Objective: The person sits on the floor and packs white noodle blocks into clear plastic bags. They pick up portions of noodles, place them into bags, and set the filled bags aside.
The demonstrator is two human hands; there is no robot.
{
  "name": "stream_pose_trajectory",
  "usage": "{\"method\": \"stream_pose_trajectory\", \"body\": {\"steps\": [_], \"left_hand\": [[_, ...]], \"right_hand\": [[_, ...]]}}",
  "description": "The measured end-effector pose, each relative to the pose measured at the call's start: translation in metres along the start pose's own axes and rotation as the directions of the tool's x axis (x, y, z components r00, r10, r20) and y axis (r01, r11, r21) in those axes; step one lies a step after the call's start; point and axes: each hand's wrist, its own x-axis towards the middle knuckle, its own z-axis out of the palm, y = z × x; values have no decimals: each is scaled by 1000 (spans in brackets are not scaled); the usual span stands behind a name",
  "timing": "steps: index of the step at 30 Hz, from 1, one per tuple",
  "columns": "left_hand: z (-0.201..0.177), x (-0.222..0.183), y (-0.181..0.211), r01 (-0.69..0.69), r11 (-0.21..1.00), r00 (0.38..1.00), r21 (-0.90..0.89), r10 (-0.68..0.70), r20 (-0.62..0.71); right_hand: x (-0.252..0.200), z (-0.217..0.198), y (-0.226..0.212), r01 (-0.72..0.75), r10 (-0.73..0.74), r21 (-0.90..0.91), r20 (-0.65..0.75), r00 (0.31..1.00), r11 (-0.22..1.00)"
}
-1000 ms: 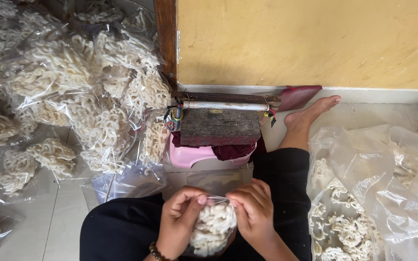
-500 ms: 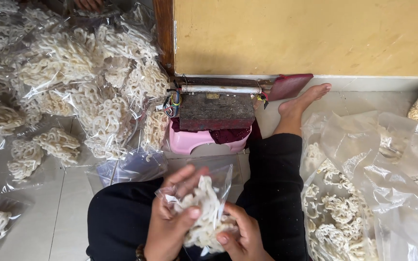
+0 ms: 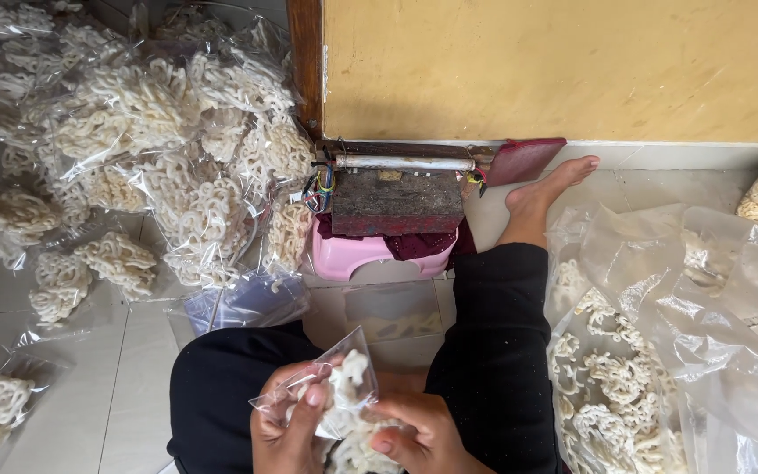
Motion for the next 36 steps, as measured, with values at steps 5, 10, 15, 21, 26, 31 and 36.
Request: {"method": "stream_pose_trajectory", "body": {"steps": [5,10,15,21,26,31,36], "left_hand": [[-90,27,4,27,981,999,194,-32,21],[-168,57,9,-75,289,947,955,321,-23],[-200,49,-60,-154,-221,875,963,421,237],[-150,55,-61,-184,-471,926,863,210,313],[-88,83,-87,-390,-652,891,650,-88,445],[8,115,-128,-448,-474,638,758,-763,-100],[1,149,-191,-405,-499,614,766,-769,-176]], "right_hand": [[5,-42,55,-391,316,58,488,814,918],[73,-68,89,-660,558,229,380,737,715],[104,-36,32,-222,111,505,241,964,834],[32,-61,59,-243,242,0,80,967,970],[-83,-159,99,-487,426,16,-510,747,873],[-212,-251,115,-672,600,453,-800,-17,586],[-344,-318,140,-967,362,236,-913,-188,93]]}}
